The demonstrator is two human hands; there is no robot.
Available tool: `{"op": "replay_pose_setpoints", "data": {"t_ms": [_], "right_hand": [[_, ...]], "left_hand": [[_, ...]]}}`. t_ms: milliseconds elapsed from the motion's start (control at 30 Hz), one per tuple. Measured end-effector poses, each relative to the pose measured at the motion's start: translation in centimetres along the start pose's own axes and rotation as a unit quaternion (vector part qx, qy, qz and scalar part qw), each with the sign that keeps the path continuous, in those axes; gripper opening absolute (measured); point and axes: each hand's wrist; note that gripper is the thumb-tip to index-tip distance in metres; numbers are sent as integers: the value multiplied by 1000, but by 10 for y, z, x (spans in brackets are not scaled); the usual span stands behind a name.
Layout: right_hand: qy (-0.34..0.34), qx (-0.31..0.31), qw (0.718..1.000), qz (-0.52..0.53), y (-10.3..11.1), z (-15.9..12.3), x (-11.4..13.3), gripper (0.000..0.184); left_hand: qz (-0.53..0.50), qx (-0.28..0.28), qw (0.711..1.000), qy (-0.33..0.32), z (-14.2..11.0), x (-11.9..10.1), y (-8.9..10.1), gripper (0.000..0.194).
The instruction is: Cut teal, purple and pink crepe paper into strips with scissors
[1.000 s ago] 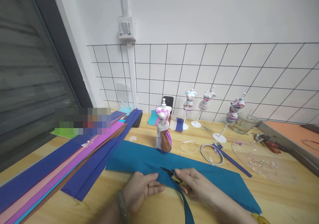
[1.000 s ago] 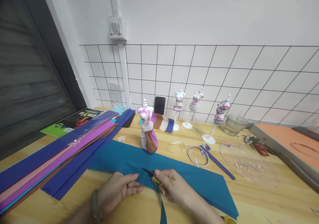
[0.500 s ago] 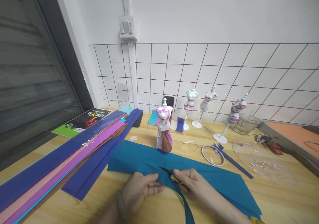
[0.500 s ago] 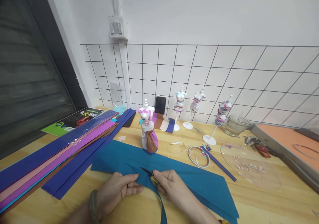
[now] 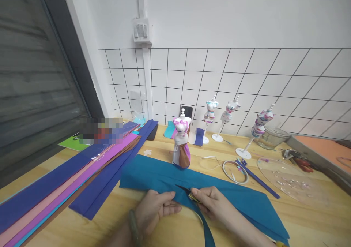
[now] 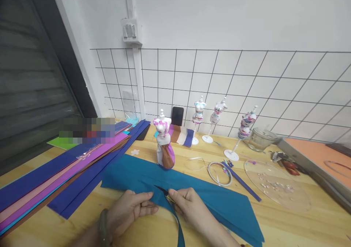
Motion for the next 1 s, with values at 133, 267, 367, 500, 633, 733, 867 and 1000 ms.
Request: {"op": "replay_pose_setpoints", "data": {"t_ms": [133,267,367,500,633,733,867,1000], "right_hand": [[5,-5,1000,-7,0,0,1,59],[3,-5,1000,14,0,-1,3,60],[9,-5,1000,9,-1,-1,3,60],[18,-15,1000,-11,-1,-1,3,60],[16,-16,1000,-14,0,0,3,60],[18,-8,1000,-2,1,0,3,60],[15,-9,1000,-15,0,-1,5,59],[4,-14,1000,-15,-3,0,9,60]], "left_hand": [[5,-4,1000,1,0,1,0,19],[7,-10,1000,4,-2,0,0,21],[3,-9,1000,0,-3,0,-1,23],[4,-2,1000,1,-2,0,-1,23],[10,-1,1000,3,-2,1,1,23],[8,0,1000,-3,-2,1,1,25],[21,10,1000,5,-1,2,1,29],[29,15,999,1,-1,1,1,31]]}}
Point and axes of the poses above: each hand's wrist, its own z-axis towards the middle knuckle, its own y-axis out of the back of the hand, x = y × z, and after that the axes turned 1 degree about -z, right-handed
